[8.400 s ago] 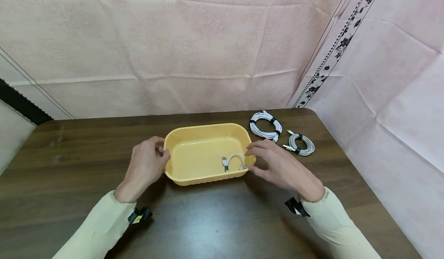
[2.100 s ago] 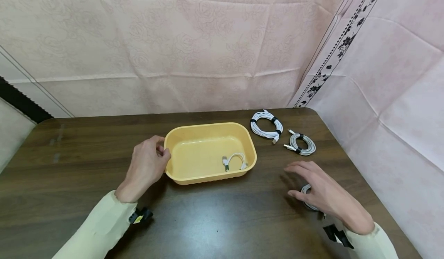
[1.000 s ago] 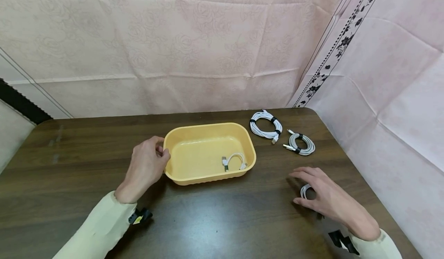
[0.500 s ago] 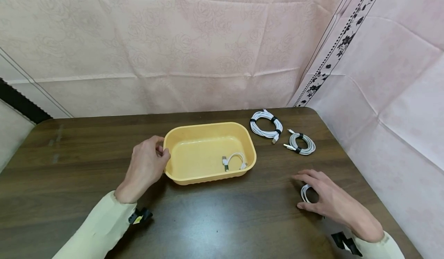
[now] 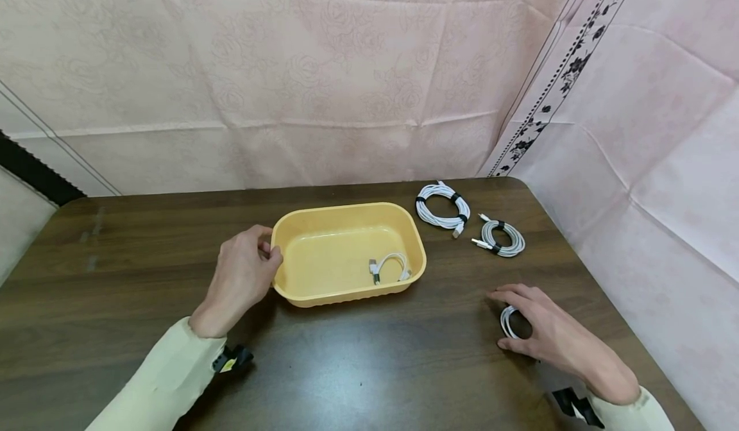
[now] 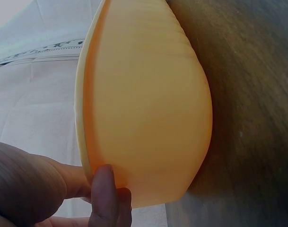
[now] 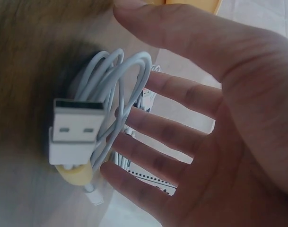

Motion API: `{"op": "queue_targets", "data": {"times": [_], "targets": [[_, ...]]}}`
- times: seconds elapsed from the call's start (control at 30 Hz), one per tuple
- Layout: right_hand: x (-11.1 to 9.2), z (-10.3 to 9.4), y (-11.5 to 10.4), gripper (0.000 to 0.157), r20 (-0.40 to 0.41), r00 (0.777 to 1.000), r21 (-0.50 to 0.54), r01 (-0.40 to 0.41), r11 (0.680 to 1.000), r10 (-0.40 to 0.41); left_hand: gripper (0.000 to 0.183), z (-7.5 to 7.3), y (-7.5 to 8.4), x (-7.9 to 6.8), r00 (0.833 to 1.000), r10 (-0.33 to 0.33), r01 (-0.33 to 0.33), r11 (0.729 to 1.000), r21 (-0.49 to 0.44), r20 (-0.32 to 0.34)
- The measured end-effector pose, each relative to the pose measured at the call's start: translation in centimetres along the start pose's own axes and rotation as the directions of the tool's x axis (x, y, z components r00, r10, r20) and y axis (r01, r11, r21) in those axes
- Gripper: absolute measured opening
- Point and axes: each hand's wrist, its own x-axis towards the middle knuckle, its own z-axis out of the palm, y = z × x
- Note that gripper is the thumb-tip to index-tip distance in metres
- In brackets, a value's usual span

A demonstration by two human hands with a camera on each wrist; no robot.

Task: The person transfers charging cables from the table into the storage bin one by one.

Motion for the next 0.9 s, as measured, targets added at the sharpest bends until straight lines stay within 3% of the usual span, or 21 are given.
{"op": "queue_targets", "data": {"times": [0.43,0.9], "targets": [[-0.53,0.00,0.13,0.064,0.008,1.000,0.021,-0.027,0.999,0.027,0.038,0.02,-0.03,0.05,1.000,0.002,-0.002,1.000,0.005,-0.001],[-0.71,0.32,0.48,0.054,-0.056,0.998,-0.001,0.005,1.000,-0.005,0.038,0.05,-0.09,0.06,1.000,-0.009,0.009,1.000,0.012,0.004]]}}
